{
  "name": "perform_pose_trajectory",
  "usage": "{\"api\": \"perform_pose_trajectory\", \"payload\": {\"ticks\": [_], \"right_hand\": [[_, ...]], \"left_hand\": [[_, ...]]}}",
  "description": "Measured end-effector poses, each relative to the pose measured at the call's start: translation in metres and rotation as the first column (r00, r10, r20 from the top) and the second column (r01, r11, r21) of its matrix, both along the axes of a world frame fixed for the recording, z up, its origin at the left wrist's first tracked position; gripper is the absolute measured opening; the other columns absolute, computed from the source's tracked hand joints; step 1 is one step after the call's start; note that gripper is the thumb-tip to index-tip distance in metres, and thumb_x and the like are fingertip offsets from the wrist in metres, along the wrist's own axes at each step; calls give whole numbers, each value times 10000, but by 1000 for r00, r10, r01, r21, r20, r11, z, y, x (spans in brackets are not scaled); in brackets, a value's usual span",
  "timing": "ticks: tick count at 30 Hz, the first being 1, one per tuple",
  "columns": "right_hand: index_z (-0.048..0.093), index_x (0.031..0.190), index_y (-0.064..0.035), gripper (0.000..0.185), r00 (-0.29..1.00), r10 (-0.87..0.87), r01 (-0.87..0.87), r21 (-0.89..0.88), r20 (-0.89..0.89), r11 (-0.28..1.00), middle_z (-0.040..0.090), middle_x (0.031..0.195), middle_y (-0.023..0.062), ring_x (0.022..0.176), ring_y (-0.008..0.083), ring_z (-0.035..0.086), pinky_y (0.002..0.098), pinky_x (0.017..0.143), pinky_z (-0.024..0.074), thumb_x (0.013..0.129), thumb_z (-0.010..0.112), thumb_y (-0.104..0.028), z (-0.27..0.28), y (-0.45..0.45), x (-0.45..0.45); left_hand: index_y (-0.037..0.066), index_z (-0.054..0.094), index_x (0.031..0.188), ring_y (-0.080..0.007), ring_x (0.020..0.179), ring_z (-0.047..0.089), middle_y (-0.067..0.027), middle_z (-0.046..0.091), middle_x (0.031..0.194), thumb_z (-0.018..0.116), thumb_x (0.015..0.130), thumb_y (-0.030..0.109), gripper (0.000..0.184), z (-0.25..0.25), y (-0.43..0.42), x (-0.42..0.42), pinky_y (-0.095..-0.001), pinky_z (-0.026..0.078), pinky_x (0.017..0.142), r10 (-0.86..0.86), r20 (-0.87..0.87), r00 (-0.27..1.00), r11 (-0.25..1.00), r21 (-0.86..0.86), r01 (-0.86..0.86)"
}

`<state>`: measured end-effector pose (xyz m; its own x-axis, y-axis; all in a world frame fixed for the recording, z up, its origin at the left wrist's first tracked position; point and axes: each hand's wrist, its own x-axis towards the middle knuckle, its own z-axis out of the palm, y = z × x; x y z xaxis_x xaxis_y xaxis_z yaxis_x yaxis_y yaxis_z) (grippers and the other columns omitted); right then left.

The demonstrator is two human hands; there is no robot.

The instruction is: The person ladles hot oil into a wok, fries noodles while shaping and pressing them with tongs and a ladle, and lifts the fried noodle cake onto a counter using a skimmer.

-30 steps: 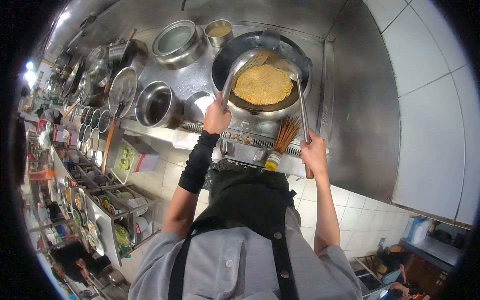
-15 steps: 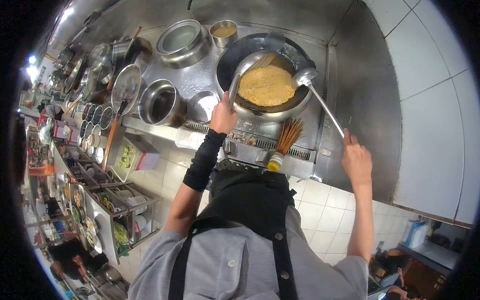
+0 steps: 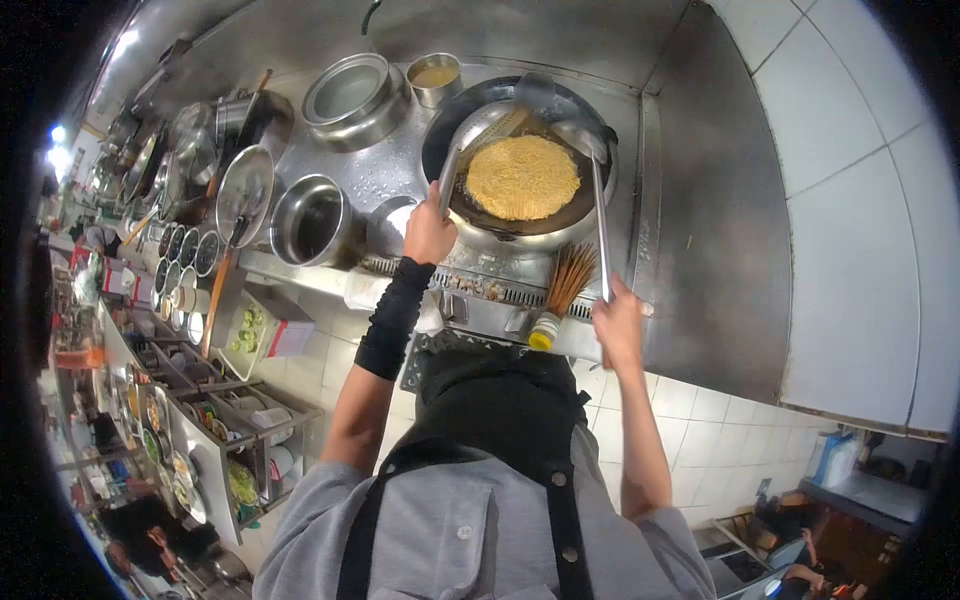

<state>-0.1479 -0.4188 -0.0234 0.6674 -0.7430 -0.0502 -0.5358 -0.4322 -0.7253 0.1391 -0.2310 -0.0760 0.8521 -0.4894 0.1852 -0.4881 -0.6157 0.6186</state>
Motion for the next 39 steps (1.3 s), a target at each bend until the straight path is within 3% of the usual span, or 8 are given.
{"api": "perform_pose_trajectory", "payload": {"ticks": [2,5,9,13,16,17,23,39], "right_hand": [[650,1077,59,272,999,-21,14,146,50,989,619,579,168,440,240,633,387,418,493,832,562,-18,-29,-14,36],[634,990,49,190,989,-77,43,250,129,967,611,565,152,423,226,619,365,397,493,828,569,-27,-23,-9,66],[643,1056,45,254,995,-59,29,339,78,940,600,549,157,422,234,620,370,402,504,825,558,-17,-36,6,59],[595,1307,42,478,998,-32,12,323,56,946,605,557,165,414,243,615,391,413,499,836,544,-16,-21,34,24],[629,1201,47,362,995,-92,82,189,46,979,586,554,109,397,190,583,350,371,459,850,547,12,-19,39,15],[592,1282,74,453,998,-59,55,153,25,987,606,557,161,419,244,618,391,412,500,843,547,-23,-16,32,17],[637,1053,74,252,996,19,-35,187,86,982,596,529,136,418,228,618,374,405,511,839,557,-30,-27,-19,61],[611,917,56,116,997,-23,2,295,68,956,586,534,128,419,222,612,373,379,496,837,554,-6,-32,5,62]], "left_hand": [[-144,439,1387,-480,853,657,-316,659,887,593,746,13,678,3,0,2,-530,526,771,22,10,1000,1000,-1,-22],[-124,474,1366,-496,868,662,-337,665,883,568,781,13,608,7,4,-2,-545,510,771,50,14,999,998,-42,-50],[-121,472,1365,-503,878,659,-344,663,898,571,783,15,606,8,5,-10,-549,506,781,73,-51,996,996,-53,-75],[-129,457,1381,-502,883,659,-339,667,902,575,785,23,627,11,6,-15,-538,507,790,63,-99,993,997,-27,-66],[-130,459,1383,-501,885,659,-340,667,897,579,785,27,629,4,7,-16,-533,510,795,59,-92,994,997,-36,-63],[-129,461,1382,-501,885,659,-341,667,895,580,785,28,629,1,8,-16,-531,511,796,57,-87,995,997,-45,-62],[-139,468,1374,-499,921,662,-354,666,914,581,800,38,611,9,2,-20,-535,512,815,63,-114,991,997,-27,-67],[-150,425,1407,-500,926,670,-378,659,938,585,826,52,636,-3,-10,-33,-515,529,819,93,-156,983,993,-52,-102]]}}
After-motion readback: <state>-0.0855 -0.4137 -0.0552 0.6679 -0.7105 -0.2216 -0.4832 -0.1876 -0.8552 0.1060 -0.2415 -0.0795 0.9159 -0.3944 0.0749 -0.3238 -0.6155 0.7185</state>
